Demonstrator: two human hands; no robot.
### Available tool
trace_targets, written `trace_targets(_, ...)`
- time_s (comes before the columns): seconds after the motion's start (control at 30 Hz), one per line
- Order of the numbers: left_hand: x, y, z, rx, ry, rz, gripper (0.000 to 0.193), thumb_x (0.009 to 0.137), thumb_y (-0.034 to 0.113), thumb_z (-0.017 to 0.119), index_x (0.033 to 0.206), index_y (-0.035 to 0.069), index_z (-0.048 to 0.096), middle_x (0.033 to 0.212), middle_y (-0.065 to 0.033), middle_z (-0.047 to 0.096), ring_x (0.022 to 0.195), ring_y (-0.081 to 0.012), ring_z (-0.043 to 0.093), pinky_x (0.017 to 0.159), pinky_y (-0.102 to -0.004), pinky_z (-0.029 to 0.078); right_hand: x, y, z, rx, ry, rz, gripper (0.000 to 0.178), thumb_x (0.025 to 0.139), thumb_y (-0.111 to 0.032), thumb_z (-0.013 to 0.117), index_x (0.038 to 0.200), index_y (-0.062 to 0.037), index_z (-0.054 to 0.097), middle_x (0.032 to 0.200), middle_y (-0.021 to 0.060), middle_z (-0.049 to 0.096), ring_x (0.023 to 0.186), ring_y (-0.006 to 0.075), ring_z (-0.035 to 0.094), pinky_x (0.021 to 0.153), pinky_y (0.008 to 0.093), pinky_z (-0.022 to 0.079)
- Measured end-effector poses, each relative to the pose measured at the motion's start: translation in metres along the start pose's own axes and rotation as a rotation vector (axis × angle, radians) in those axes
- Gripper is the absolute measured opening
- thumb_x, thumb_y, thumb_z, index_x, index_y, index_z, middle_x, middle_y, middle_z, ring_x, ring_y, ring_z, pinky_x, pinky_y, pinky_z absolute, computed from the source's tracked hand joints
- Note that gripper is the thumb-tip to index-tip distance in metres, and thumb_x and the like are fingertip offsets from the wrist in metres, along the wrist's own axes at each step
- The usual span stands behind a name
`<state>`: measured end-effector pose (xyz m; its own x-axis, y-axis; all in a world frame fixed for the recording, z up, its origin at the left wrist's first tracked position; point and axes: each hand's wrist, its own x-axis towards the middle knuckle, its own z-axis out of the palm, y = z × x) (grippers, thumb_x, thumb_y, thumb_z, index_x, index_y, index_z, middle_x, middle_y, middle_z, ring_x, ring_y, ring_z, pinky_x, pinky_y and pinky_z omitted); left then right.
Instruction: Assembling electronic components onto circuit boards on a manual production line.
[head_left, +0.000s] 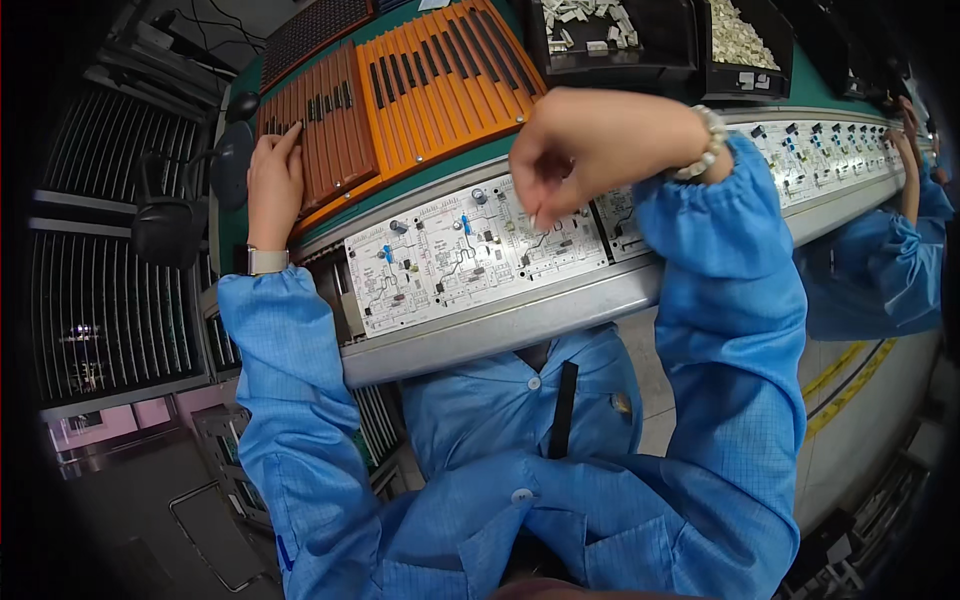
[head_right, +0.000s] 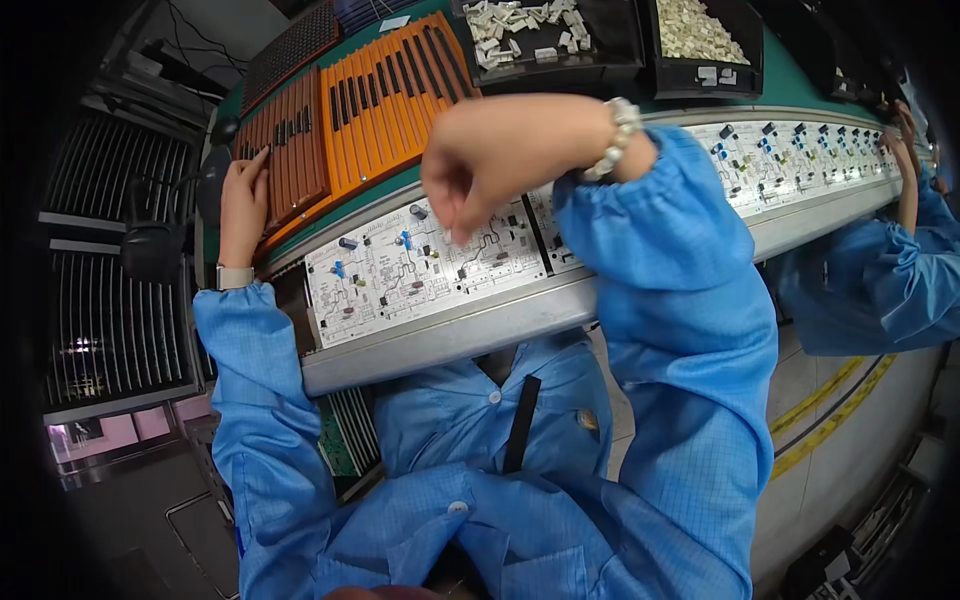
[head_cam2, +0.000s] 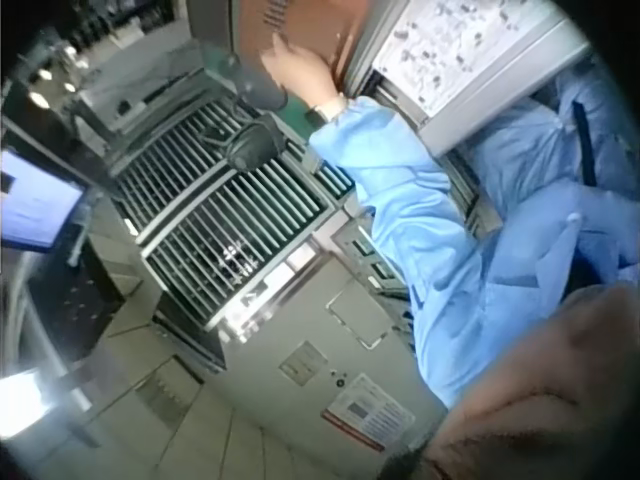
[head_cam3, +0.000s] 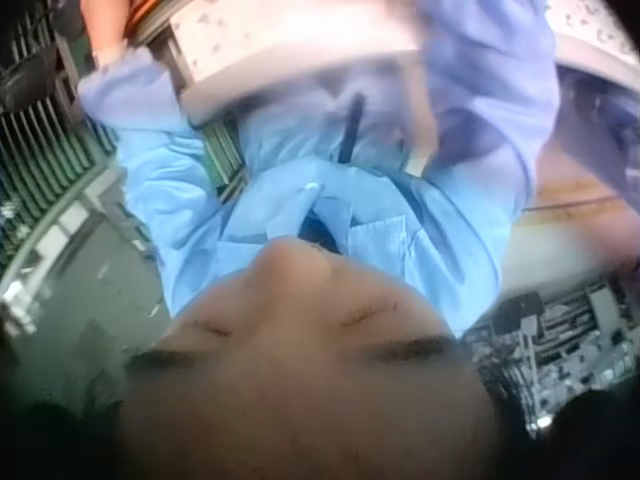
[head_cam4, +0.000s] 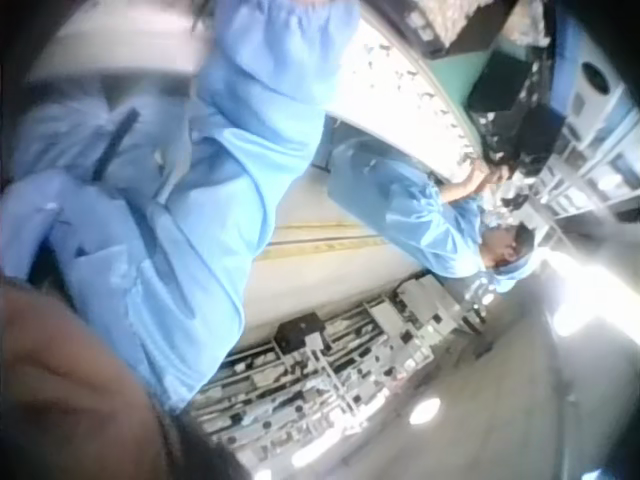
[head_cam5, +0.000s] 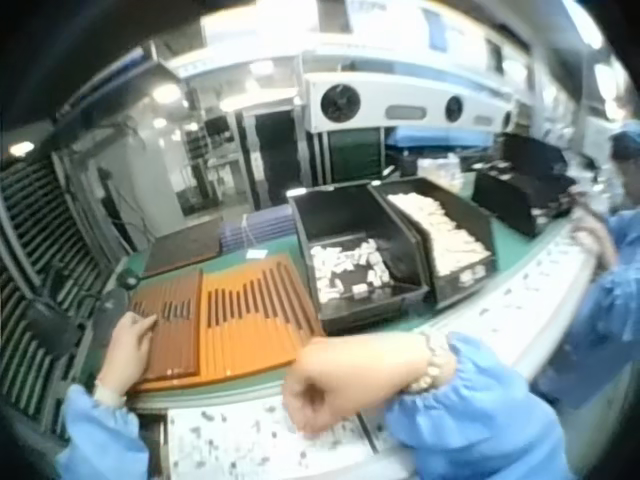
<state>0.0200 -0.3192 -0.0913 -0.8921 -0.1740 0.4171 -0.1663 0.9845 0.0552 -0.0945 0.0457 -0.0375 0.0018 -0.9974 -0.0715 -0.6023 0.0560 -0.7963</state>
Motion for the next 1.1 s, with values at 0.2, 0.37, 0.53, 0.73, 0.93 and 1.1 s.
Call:
trace_targets(0.2, 0.001, 0.0, -0.005, 0.017, -0.024, 0.023, 0.028, 0.094, 0.012, 0.05, 0.119, 0.007, 0.063, 0.103, -0.0124, 0.058, 0.1, -0.0299, 0.056, 0.086, -0.0386, 0.043, 0.023, -0.001, 0.03, -0.116, -0.191, 0.203, 0.016, 0.067, -0.016, 0.081, 0.073, -0.0051, 0.071, 0.069, 0.006, 0.067, 0.063, 0.0182, 0.063, 0.058, 0.0307, 0.049)
trace_targets(0.37, 0.0, 0.004, -0.002, 0.093, 0.005, 0.023, 0.029, 0.095, 0.014, 0.05, 0.12, 0.009, 0.062, 0.105, -0.0111, 0.057, 0.103, -0.0279, 0.055, 0.087, -0.0388, 0.041, 0.028, 0.005, 0.04, -0.188, -0.198, 0.25, 0.016, 0.066, -0.015, 0.081, 0.071, -0.0051, 0.07, 0.066, 0.0067, 0.066, 0.062, 0.0196, 0.064, 0.057, 0.0314, 0.049)
trace_targets(0.53, 0.0, 0.0, -0.001, 0.092, -0.017, 0.02, 0.027, 0.095, 0.016, 0.051, 0.118, 0.01, 0.063, 0.105, -0.0097, 0.057, 0.103, -0.0264, 0.055, 0.087, -0.0379, 0.04, 0.029, 0.002, 0.042, -0.219, -0.203, 0.26, 0.015, 0.064, -0.014, 0.081, 0.069, -0.0055, 0.069, 0.065, 0.007, 0.065, 0.063, 0.0208, 0.064, 0.057, 0.0326, 0.048)
trace_targets(0.73, -0.001, 0.005, -0.005, 0.1, 0.018, 0.055, 0.021, 0.093, 0.017, 0.055, 0.108, 0.008, 0.066, 0.097, -0.0082, 0.059, 0.097, -0.026, 0.057, 0.081, -0.0367, 0.04, 0.027, -0.004, 0.044, -0.312, -0.181, 0.277, 0.016, 0.063, -0.014, 0.08, 0.066, -0.0061, 0.066, 0.064, 0.007, 0.064, 0.064, 0.0223, 0.063, 0.057, 0.0346, 0.048)
trace_targets(0.93, -0.001, 0.003, -0.005, 0.028, 0.036, 0.046, 0.015, 0.091, 0.017, 0.059, 0.099, 0.006, 0.066, 0.092, -0.0077, 0.06, 0.092, -0.0252, 0.059, 0.081, -0.0362, 0.039, 0.026, -0.009, 0.045, -0.391, -0.152, 0.231, 0.015, 0.064, -0.014, 0.079, 0.065, -0.0069, 0.065, 0.064, 0.0064, 0.064, 0.065, 0.0225, 0.063, 0.058, 0.0351, 0.047)
trace_targets(1.1, -0.002, 0.003, -0.003, -0.033, 0.033, 0.002, 0.015, 0.09, 0.016, 0.06, 0.1, 0.007, 0.066, 0.093, -0.0073, 0.062, 0.09, -0.0251, 0.06, 0.08, -0.0356, 0.04, 0.026, -0.004, 0.041, -0.325, -0.186, 0.232, 0.019, 0.066, -0.018, 0.081, 0.07, -0.0072, 0.066, 0.063, 0.0038, 0.063, 0.062, 0.018, 0.062, 0.056, 0.032, 0.047)
